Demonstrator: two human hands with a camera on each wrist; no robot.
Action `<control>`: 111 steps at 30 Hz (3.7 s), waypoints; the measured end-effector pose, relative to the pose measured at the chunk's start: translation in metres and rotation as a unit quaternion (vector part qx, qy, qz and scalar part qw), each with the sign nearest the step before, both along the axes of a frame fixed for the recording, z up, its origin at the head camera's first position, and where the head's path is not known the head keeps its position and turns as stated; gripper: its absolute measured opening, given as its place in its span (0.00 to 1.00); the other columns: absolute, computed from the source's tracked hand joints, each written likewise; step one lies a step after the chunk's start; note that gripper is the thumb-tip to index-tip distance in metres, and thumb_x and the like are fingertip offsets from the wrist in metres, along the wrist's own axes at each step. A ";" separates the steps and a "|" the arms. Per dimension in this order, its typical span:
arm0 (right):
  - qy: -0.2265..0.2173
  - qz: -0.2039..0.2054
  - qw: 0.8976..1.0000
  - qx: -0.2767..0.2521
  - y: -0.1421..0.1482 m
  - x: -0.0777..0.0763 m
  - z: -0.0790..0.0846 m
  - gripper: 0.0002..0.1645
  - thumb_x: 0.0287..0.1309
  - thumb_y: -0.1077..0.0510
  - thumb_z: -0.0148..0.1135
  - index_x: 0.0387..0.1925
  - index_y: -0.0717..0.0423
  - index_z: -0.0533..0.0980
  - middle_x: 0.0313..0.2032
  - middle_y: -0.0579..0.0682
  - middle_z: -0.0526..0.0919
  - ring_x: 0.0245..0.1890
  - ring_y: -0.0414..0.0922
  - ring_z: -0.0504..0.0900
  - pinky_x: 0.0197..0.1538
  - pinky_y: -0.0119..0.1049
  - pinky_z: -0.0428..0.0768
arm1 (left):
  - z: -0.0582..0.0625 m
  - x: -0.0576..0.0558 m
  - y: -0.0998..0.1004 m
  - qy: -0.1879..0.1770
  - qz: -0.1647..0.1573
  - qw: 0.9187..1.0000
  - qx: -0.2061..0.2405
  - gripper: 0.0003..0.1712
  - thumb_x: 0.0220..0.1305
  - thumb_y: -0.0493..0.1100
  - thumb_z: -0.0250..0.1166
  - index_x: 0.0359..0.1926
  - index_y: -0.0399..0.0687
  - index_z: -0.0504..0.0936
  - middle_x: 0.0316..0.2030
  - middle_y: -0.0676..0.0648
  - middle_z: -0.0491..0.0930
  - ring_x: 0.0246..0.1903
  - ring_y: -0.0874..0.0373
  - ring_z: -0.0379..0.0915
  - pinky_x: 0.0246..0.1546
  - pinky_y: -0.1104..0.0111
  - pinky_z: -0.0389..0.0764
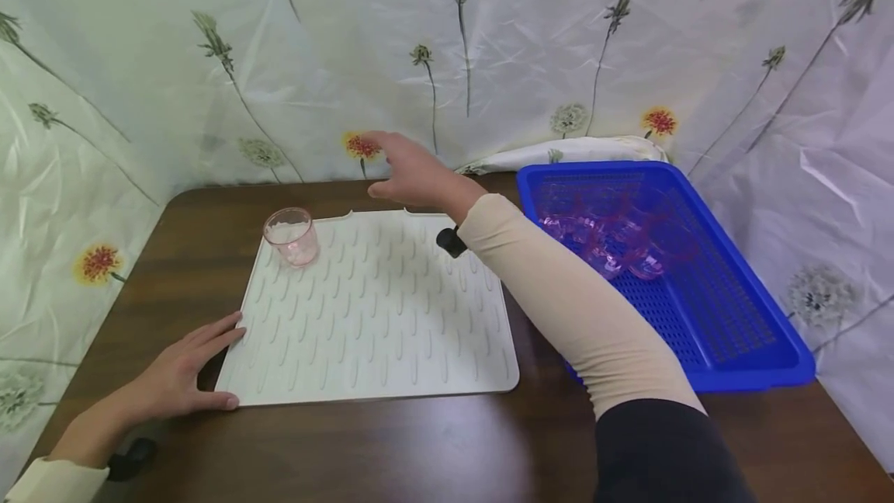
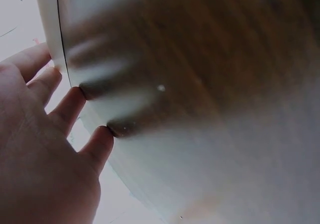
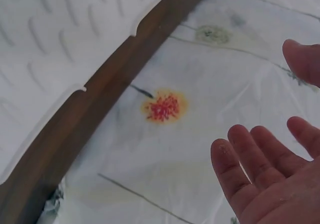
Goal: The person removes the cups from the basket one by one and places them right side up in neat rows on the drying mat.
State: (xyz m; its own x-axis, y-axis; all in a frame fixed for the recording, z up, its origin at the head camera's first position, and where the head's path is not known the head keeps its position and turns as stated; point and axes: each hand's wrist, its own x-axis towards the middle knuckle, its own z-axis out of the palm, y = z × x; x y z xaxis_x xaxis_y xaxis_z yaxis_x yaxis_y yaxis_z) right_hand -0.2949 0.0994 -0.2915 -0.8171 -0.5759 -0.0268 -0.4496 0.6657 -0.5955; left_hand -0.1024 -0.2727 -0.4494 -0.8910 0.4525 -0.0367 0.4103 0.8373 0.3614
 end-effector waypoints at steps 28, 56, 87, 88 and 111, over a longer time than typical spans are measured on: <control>0.082 0.007 0.997 0.006 0.092 0.043 -0.001 0.30 0.62 0.60 0.65 0.66 0.57 0.70 0.64 0.57 0.75 0.63 0.56 0.75 0.61 0.54 0.77 | -0.002 0.002 0.000 0.000 -0.001 1.000 0.006 0.56 0.44 0.66 0.76 0.69 0.43 0.69 0.73 0.37 0.60 0.67 0.33 0.61 0.58 0.35 0.68; 0.101 -0.204 0.973 0.044 0.313 0.078 -0.024 0.28 0.65 0.55 0.64 0.62 0.63 0.72 0.42 0.14 0.73 0.39 0.08 0.65 0.38 0.08 0.63 | -0.001 0.002 0.000 -0.003 0.007 1.000 0.005 0.56 0.44 0.66 0.76 0.70 0.44 0.69 0.74 0.39 0.60 0.68 0.34 0.60 0.58 0.34 0.67; 0.095 -0.116 0.966 0.211 0.296 0.070 -0.060 0.43 0.49 0.56 0.75 0.62 0.74 0.67 0.52 0.75 0.78 0.50 0.68 0.79 0.53 0.65 0.76 | 0.001 0.004 0.001 -0.017 0.018 1.000 0.008 0.56 0.47 0.69 0.73 0.70 0.44 0.68 0.75 0.39 0.58 0.69 0.35 0.58 0.60 0.35 0.67; 0.099 -0.115 0.965 0.214 0.295 0.071 -0.060 0.43 0.48 0.56 0.75 0.61 0.74 0.68 0.52 0.75 0.79 0.50 0.68 0.79 0.53 0.65 0.76 | 0.001 0.004 0.001 -0.014 0.016 1.000 0.009 0.56 0.46 0.69 0.73 0.70 0.44 0.68 0.74 0.39 0.58 0.69 0.35 0.59 0.60 0.35 0.67; 0.019 -0.121 0.979 0.163 0.298 0.098 -0.070 0.53 0.47 0.48 0.77 0.68 0.68 0.62 0.58 0.72 0.73 0.54 0.66 0.77 0.51 0.63 0.80 | -0.001 0.004 0.000 0.004 0.009 1.000 0.011 0.56 0.45 0.68 0.75 0.70 0.43 0.69 0.74 0.39 0.60 0.68 0.35 0.60 0.57 0.35 0.68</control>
State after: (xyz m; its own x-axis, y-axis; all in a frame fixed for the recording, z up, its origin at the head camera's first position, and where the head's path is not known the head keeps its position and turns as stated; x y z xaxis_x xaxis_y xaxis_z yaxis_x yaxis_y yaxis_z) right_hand -0.1972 0.3975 -0.3617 -0.9323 -0.3322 -0.1432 -0.2740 0.9068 -0.3203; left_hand -0.0982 -0.2724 -0.4506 -0.8994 0.4367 -0.0199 0.3978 0.8365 0.3769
